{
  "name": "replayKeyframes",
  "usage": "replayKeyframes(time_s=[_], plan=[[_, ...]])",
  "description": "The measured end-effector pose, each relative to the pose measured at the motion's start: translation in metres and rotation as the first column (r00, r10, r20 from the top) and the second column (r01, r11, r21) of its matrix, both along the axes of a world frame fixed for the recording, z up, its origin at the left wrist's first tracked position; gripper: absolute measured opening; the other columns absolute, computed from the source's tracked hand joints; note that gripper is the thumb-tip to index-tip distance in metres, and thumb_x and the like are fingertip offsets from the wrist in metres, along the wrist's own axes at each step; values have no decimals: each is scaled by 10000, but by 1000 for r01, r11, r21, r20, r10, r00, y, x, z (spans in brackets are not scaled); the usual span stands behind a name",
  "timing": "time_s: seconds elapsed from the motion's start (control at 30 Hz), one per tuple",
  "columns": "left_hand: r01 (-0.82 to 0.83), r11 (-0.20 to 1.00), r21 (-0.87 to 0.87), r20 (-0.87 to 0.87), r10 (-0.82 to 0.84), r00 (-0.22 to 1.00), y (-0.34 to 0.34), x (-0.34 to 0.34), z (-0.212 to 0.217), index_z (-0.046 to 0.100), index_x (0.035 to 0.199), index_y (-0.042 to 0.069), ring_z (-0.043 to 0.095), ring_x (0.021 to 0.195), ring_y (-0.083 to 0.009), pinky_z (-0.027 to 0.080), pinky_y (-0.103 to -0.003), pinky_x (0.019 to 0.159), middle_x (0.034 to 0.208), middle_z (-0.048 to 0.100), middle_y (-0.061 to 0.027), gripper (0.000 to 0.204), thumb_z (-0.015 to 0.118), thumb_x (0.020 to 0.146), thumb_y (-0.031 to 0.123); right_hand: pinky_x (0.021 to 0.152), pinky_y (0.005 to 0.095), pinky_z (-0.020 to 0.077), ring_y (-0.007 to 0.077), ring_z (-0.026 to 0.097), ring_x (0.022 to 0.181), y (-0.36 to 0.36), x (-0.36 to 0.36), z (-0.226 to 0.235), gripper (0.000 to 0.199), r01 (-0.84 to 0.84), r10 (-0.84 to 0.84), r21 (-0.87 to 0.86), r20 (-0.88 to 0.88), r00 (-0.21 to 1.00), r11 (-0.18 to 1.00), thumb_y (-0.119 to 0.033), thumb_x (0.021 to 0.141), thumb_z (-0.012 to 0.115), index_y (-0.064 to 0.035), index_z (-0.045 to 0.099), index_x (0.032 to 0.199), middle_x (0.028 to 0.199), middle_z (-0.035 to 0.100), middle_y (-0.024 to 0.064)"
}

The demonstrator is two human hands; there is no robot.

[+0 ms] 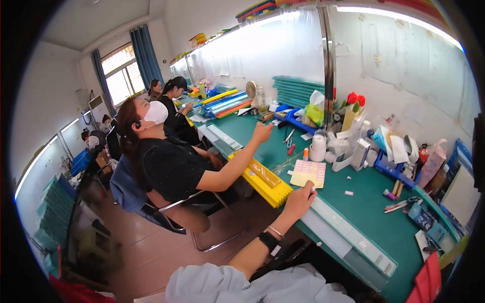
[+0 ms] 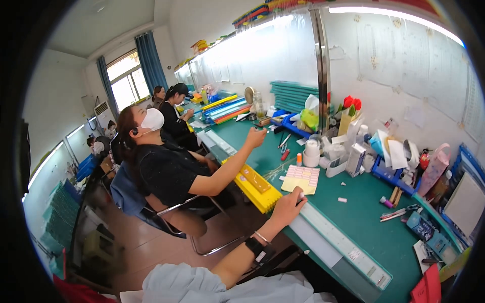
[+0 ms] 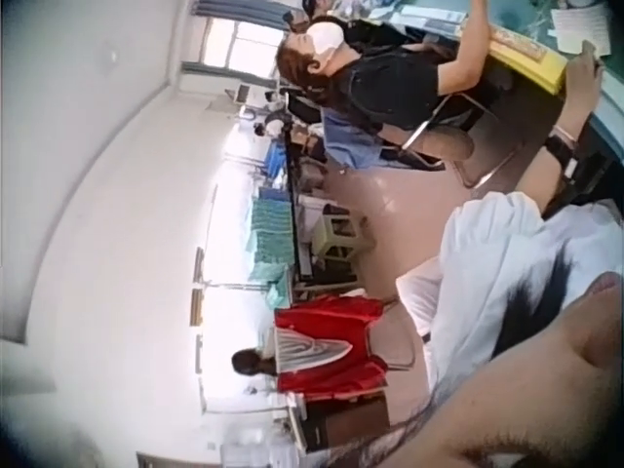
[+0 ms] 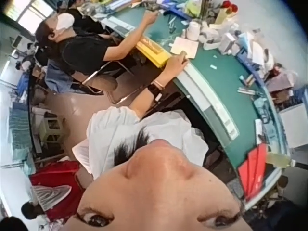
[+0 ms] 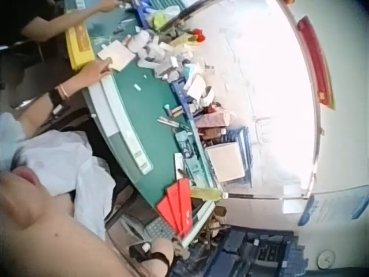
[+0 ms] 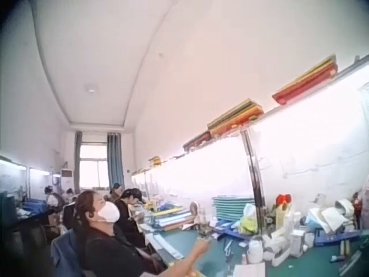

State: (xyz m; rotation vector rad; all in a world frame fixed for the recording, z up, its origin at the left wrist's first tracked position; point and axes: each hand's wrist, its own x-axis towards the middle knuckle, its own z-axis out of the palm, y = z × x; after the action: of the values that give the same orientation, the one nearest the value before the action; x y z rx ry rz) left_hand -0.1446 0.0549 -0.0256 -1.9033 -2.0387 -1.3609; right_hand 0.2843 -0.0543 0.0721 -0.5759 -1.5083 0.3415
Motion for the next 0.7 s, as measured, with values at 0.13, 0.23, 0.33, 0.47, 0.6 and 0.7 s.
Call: replayKeyframes(time_s=[0.13, 0.23, 0.33, 0.47, 0.6, 0.7], plan=[[-5, 1000, 16, 13, 4, 1000, -3, -8, -3, 465, 1074, 69, 683, 821, -377, 525, -469, 663, 858, 696, -123, 274, 681, 911, 112, 643, 294, 456, 216, 540, 714, -1, -5, -12, 187, -32, 31, -50, -7, 999, 998, 37, 888, 546, -7, 517, 1068, 854, 584, 150], [-1, 1000, 12, 16, 1, 1000, -3, -4, -2, 465, 1073, 66, 688, 826, -369, 529, -461, 667, 862, 700, -118, 274, 682, 911, 109, 642, 294, 455, 216, 537, 712, -3, -4, -14, 185, -35, 35, -57, -5, 999, 998, 35, 890, 545, -7, 516, 1068, 854, 584, 150], [-1, 1000, 5, -8, 1, 1000, -2, -1, -2, 461, 1072, 62, 691, 826, -366, 532, -458, 667, 873, 708, -113, 272, 678, 913, 103, 641, 294, 454, 215, 535, 710, -5, -4, -13, 183, -37, 36, -47, -4, 999, 998, 33, 891, 544, -6, 516, 1068, 854, 584, 151], [-9, 1000, 4, -3, 9, 1000, -8, -3, -1, 459, 1088, 69, 689, 815, -351, 526, -453, 655, 862, 704, -112, 276, 669, 911, 90, 639, 295, 452, 214, 532, 707, -7, 2, -7, 180, -22, 22, -25, 3, 1000, 999, 30, 893, 543, -5, 516, 1068, 854, 584, 151], [-3, 1000, 14, -15, 4, 1000, -5, -1, 1, 458, 1090, 68, 691, 823, -351, 528, -456, 661, 868, 708, -112, 279, 669, 909, 85, 637, 295, 451, 213, 529, 704, -8, 7, -3, 178, 10, -10, 8, 1, 1000, 1000, 27, 895, 542, -5, 516, 1068, 854, 583, 152], [-6, 1000, -22, 16, 6, 1000, -3, -1, -1, 463, 1113, 73, 708, 838, -337, 542, -445, 676, 895, 728, -104, 298, 680, 915, 119, 635, 295, 449, 213, 526, 702, -11, 12, -1, 176, 48, -48, 30, -1, 999, 998, 25, 896, 541, -4, 515, 1068, 854, 583, 153]])
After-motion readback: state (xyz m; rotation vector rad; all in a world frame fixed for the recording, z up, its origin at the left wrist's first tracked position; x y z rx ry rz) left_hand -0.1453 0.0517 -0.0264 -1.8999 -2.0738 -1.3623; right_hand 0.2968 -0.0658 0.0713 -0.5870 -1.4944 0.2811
